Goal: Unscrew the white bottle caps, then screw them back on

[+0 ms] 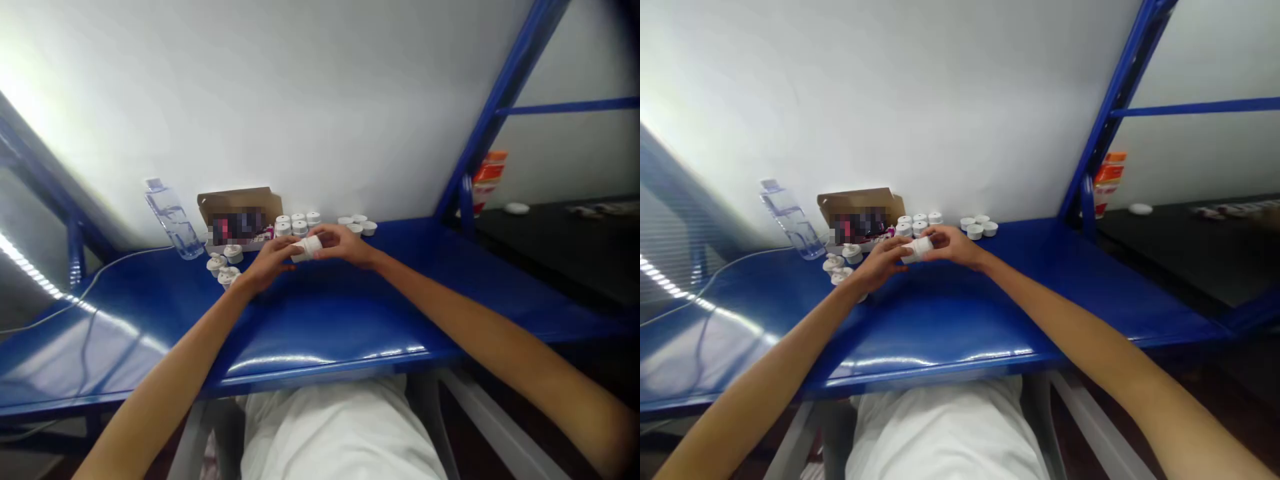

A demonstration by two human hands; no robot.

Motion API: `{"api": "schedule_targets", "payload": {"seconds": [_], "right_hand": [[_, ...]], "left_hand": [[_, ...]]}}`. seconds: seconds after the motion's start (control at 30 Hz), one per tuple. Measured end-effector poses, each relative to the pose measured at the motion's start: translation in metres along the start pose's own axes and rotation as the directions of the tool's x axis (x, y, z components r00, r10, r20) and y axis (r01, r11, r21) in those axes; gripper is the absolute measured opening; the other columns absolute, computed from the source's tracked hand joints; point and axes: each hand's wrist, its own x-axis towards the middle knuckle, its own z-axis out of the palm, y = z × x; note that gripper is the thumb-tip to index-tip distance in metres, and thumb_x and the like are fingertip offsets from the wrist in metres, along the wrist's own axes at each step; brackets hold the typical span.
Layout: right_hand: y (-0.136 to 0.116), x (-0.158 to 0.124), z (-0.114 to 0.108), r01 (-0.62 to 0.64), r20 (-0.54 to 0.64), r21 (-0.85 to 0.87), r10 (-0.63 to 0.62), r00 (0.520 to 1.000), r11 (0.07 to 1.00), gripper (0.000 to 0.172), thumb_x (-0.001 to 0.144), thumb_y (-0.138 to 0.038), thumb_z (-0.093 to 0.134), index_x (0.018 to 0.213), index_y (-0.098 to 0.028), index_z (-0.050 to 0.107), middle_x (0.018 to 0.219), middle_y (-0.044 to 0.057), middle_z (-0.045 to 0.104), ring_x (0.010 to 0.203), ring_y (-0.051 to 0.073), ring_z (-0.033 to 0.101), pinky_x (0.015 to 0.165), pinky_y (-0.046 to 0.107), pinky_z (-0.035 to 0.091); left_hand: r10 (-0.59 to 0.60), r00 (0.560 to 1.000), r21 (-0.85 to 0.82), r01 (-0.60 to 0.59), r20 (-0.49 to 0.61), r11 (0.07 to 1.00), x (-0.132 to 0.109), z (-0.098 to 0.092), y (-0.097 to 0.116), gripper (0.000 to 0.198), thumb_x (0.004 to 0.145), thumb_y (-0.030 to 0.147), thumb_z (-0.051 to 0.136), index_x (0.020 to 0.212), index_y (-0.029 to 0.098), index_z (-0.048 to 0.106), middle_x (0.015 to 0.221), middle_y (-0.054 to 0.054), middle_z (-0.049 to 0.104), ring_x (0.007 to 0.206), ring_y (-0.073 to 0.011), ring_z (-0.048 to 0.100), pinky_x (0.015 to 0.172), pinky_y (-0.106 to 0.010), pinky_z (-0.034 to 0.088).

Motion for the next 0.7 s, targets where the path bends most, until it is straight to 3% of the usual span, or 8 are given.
{"api": "schedule_targets", "payload": {"seconds": [0.3,0.53,0.63,0.7], "right_hand": [[0.007,-0.005,0.005,0.086,-0.029,-0.103,-0.09,0.996,0.991,0.045,0.067,-0.027,0.08,0.108,-0.021,0.061,0.104,0.005,0.071,0.096,0.023,0.07,0.09,0.039,0.057],[0.001,-0.011,0.012,0.317,0.036,-0.489,-0.344,0.938,0.813,0.045,0.072,-0.014,0.069,0.115,-0.022,0.062,0.116,0.008,0.068,0.11,0.028,0.065,0.101,0.044,0.052],[-0.002,-0.012,0.011,0.373,0.097,-0.522,-0.381,0.92,0.767,0.045,0.073,-0.012,0.068,0.117,-0.023,0.063,0.122,0.009,0.068,0.118,0.03,0.063,0.106,0.047,0.048],[-0.003,-0.013,0.012,0.337,0.075,-0.503,-0.349,0.934,0.796,0.043,0.073,-0.016,0.071,0.115,-0.023,0.064,0.119,0.008,0.07,0.114,0.03,0.065,0.104,0.047,0.05]], "left_hand": [[-0.051,0.998,-0.114,0.048,-0.027,0.992,0.006,0.005,-0.015,0.043,0.082,0.051,0.076,0.1,0.012,0.071,0.085,-0.007,0.071,0.068,-0.0122,0.065,0.064,-0.024,0.051],[-0.119,0.989,-0.068,0.113,-0.09,0.991,0.004,0.007,-0.013,0.048,0.085,0.059,0.07,0.094,0.011,0.07,0.071,-0.008,0.07,0.057,-0.0142,0.063,0.053,-0.025,0.047],[-0.128,0.983,0.004,0.13,-0.128,0.992,0.003,0.007,-0.01,0.053,0.085,0.065,0.066,0.085,0.012,0.068,0.062,-0.006,0.065,0.047,-0.0125,0.058,0.042,-0.023,0.036],[-0.121,0.983,0.025,0.125,-0.14,0.992,0.003,0.007,-0.011,0.054,0.085,0.067,0.065,0.083,0.012,0.067,0.06,-0.005,0.063,0.045,-0.0122,0.056,0.041,-0.023,0.034]]}}
